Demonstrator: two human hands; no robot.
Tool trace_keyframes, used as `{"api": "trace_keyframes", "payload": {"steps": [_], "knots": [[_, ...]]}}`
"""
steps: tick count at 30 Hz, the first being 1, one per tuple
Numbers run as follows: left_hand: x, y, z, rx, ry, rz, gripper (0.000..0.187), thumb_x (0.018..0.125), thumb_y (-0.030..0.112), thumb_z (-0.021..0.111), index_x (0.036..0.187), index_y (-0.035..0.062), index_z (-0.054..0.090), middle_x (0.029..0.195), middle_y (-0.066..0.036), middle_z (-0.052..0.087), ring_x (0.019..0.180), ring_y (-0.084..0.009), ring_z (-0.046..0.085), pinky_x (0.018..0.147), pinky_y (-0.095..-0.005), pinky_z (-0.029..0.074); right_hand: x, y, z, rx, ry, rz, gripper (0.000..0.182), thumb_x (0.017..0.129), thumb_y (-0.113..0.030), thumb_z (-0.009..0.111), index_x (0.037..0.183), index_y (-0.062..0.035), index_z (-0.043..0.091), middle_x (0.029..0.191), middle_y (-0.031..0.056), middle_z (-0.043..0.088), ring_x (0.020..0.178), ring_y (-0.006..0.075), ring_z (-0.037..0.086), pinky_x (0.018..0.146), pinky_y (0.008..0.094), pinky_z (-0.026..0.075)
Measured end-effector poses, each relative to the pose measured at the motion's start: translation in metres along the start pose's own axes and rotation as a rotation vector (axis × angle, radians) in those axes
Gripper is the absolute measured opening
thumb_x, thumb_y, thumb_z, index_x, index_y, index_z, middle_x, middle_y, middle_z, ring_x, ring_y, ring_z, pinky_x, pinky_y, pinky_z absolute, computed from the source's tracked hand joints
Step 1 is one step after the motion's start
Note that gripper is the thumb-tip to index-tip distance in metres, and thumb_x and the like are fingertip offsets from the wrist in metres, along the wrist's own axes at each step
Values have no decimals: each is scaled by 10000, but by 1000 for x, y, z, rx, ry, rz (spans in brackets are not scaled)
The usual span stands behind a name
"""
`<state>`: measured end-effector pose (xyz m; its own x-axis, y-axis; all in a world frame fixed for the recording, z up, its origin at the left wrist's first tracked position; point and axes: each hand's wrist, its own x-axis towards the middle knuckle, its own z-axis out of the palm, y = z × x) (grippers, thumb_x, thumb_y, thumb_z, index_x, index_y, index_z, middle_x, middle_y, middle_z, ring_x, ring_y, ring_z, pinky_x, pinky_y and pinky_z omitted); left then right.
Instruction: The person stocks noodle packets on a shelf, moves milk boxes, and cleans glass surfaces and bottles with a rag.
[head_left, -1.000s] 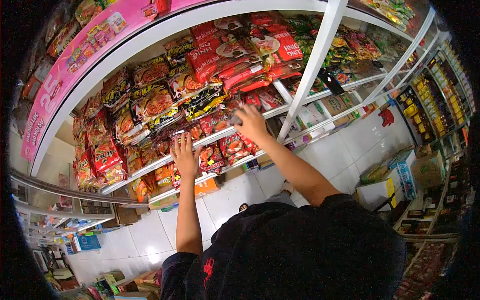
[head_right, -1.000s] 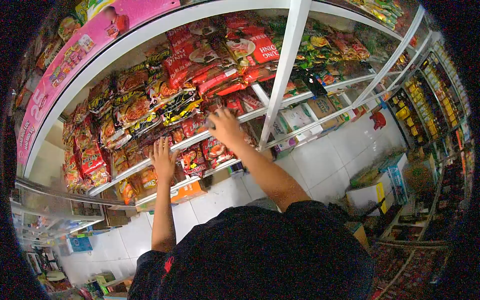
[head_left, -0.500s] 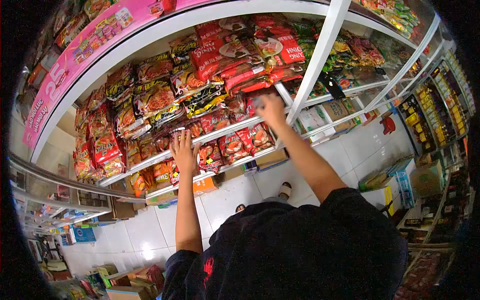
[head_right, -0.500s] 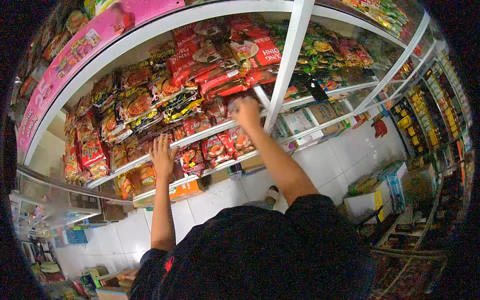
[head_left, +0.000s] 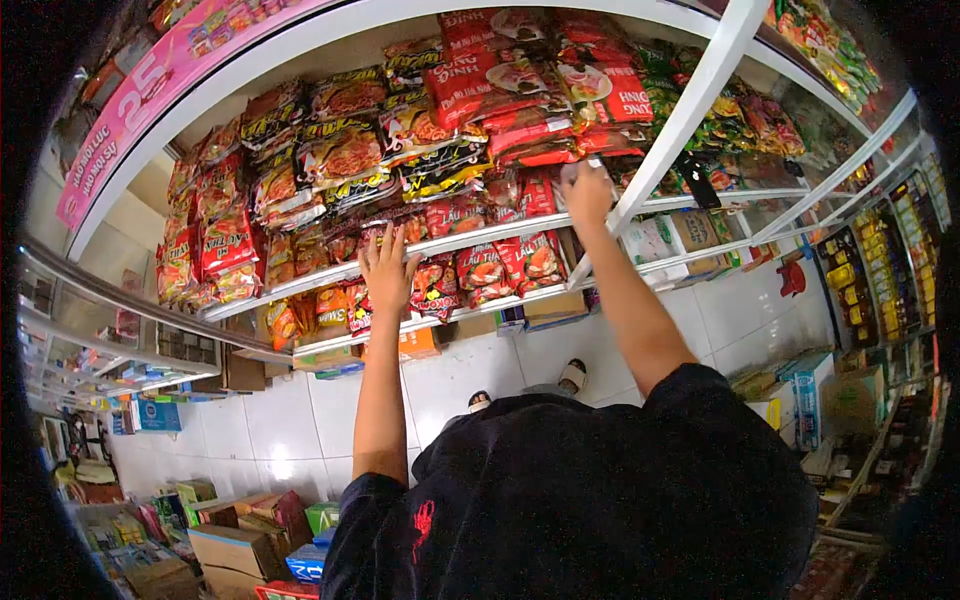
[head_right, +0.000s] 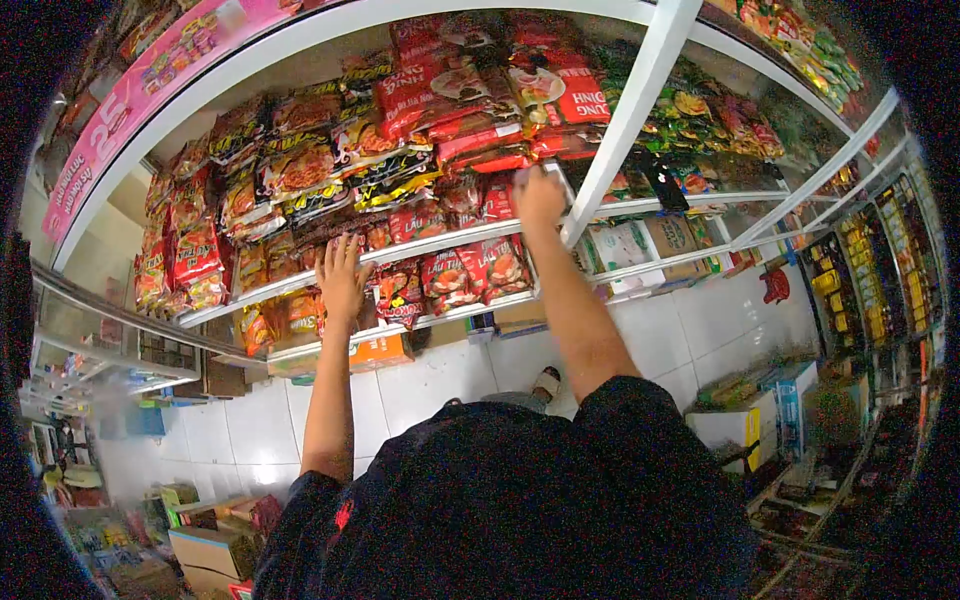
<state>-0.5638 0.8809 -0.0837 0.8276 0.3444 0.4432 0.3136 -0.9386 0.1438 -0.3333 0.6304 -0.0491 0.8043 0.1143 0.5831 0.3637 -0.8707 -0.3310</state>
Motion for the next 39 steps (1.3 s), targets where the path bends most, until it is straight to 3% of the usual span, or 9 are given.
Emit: {"api": "trace_keyframes", "payload": {"steps": [4, 12, 16, 19, 22, 25, 28, 34, 39], "knots": [[1, 2, -2, -3, 3, -2, 520, 843, 410, 466, 1298, 181, 362, 1352, -25, 337, 1253, -274, 265, 1030, -468, 141, -55, -72, -6, 106, -143, -295, 347, 612, -259, 694, 893, -103, 564, 868, 172, 493, 802, 333, 539, 646, 445, 472], [0, 3, -1, -2, 14, -8, 522, 833, 395, 488, 1298, 194, 364, 1348, -25, 342, 1251, -274, 270, 1027, -471, 148, -2, -15, -12, -21, -189, 90, 346, 684, -236, 652, 964, -68, 538, 939, 193, 494, 861, 360, 504, 729, 441, 448], [0, 1, 2, -13, 18, -17, 533, 824, 394, 501, 1303, 211, 355, 1347, -25, 346, 1248, -282, 279, 1019, -486, 155, -36, -53, -3, 128, -155, -308, 372, 603, -206, 681, 931, -92, 547, 927, 179, 487, 854, 364, 492, 716, 459, 429], [1, -1, 2, -9, 17, -10, 533, 821, 398, 504, 1299, 210, 360, 1339, -26, 358, 1243, -285, 288, 1014, -490, 165, 3, 10, 9, 162, -243, -127, 333, 603, -165, 665, 918, -111, 569, 934, 155, 540, 829, 342, 498, 704, 450, 406], [0, 1, 1, -7, 28, -8, 532, 816, 400, 512, 1291, 207, 373, 1331, -21, 370, 1239, -276, 297, 1011, -486, 173, 10, 24, 16, -21, 144, -34, 226, 617, -137, 653, 821, -86, 569, 775, 146, 551, 818, 330, 498, 726, 442, 383], [2, 1, 3, 20, 53, -4, 529, 812, 400, 517, 1285, 204, 384, 1322, -19, 383, 1232, -270, 309, 1009, -482, 180, -23, -24, 13, 24, -76, -156, 397, 622, -185, 674, 985, -106, 533, 908, 188, 503, 885, 340, 478, 769, 446, 381], [2, -2, 3, 25, 71, 14, 527, 810, 402, 518, 1281, 201, 392, 1315, -20, 393, 1225, -268, 321, 1005, -480, 185, -45, -44, -3, 213, -131, -353, 345, 597, -185, 686, 905, -91, 564, 908, 177, 514, 885, 340, 484, 737, 447, 400], [2, 2, 0, 18, 70, 20, 524, 823, 400, 500, 1295, 215, 370, 1305, -24, 398, 1215, -273, 326, 995, -473, 182, -7, -10, 5, 25, -11, -80, 342, 610, -196, 678, 904, -88, 542, 815, 140, 538, 839, 303, 503, 667, 462, 414], [3, 1, 0, 39, 58, 15, 538, 806, 403, 523, 1291, 221, 378, 1308, -16, 397, 1211, -269, 334, 992, -471, 201, -58, -71, 1, 274, -126, -415, 375, 605, -213, 696, 937, -117, 551, 898, 172, 501, 871, 357, 479, 730, 459, 400]]}}
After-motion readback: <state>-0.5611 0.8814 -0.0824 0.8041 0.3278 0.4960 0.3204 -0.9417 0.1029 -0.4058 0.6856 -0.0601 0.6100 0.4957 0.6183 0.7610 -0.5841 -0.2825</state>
